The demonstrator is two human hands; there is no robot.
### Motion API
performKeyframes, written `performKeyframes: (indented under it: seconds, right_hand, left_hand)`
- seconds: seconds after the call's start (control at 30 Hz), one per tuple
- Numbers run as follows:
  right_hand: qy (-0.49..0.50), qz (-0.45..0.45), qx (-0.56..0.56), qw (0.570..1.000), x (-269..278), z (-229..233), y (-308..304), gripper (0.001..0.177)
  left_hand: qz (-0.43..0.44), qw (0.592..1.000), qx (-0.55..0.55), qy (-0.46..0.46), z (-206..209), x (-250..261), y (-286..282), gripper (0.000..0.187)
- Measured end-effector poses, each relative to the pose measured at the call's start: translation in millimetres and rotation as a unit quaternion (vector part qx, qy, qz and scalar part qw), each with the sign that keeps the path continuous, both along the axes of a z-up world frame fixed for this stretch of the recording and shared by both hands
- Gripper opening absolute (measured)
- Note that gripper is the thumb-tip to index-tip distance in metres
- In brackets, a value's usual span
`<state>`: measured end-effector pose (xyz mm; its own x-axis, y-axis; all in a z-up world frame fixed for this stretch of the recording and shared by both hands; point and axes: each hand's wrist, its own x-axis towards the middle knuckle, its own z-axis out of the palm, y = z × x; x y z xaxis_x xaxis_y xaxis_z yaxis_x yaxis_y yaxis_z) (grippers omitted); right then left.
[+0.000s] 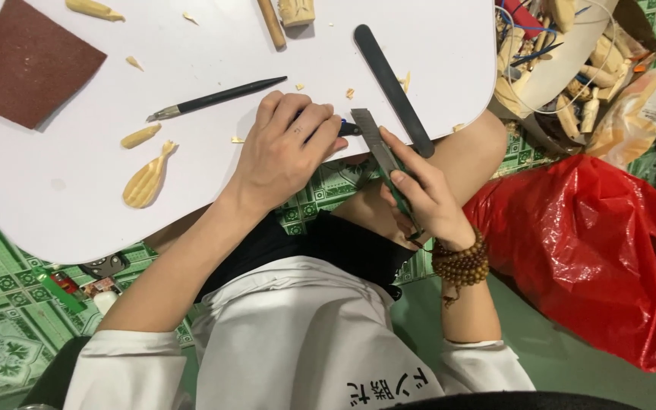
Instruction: Carving and shaping small wooden fish figurines using pliers, a craft knife, and a file on a low work surface.
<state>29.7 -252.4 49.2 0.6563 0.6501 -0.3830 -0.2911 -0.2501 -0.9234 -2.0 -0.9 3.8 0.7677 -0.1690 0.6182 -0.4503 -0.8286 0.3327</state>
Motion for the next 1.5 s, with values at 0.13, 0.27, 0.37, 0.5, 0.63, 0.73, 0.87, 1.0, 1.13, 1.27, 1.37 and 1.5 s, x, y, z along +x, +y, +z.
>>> performKeyframes:
  seconds: [0.13,0.27,0.37,0.5,0.63,0.73,0.87,1.0,1.13,1.27,1.37,1.5]
  right_hand:
    - [0.018,-0.002,0.024,1.000,1.2,0.8,2.5,0.055]
    - [0.041,-0.021,0.052,0.998,0.2,4.7,7.4,0.055]
    - [0.066,-0.035,0.069,0.995,-1.0,9.9,11.1,0.055]
    - [0.035,-0.030,0.045,0.998,-3.8,9.7,10.7,0.055]
    - [0.047,-0.039,0.054,0.997,-4.3,8.7,10.6,0.054]
    - [0.116,-0.076,0.085,0.987,-7.5,8.3,14.5,0.057]
    - [0.134,-0.102,0.122,0.978,-13.3,8.3,22.1,0.057]
    - [0.109,-0.111,0.107,0.982,-15.1,10.7,20.2,0.057]
    - [0.060,-0.095,0.100,0.989,-23.7,-1.6,15.0,0.057]
    - [-0.056,-0.062,0.076,0.994,-29.6,-9.2,14.4,0.055]
    - [-0.125,-0.046,0.045,0.990,-32.4,-10.9,14.5,0.053]
    - [-0.198,-0.041,-0.034,0.979,-35.5,-12.9,14.6,0.055]
  left_hand:
    - [0.007,1.000,0.009,-0.013,2.6,1.2,-0.6,0.028]
    - [0.009,1.000,0.015,-0.021,4.8,0.9,-1.3,0.023]
    - [0.013,0.999,0.021,-0.029,7.6,0.1,-2.3,0.021]
    - [0.016,0.999,0.028,-0.041,4.9,0.5,-2.4,0.017]
    - [0.018,0.998,0.037,-0.047,6.2,0.4,-4.5,0.017]
    - [0.022,0.997,0.039,-0.058,6.7,0.6,-5.9,0.013]
    - [0.018,0.997,0.028,-0.075,4.4,0.5,-7.6,0.014]
    - [0.021,0.996,0.029,-0.077,5.2,-0.1,-7.2,0.014]
    - [0.016,0.996,0.024,-0.083,5.4,1.4,-7.8,0.015]
    - [0.018,0.996,0.027,-0.081,5.2,1.4,-7.7,0.015]
    - [0.017,0.996,0.028,-0.081,2.4,1.5,-7.3,0.015]
    - [0.014,0.997,0.022,-0.079,3.0,4.0,-6.8,0.017]
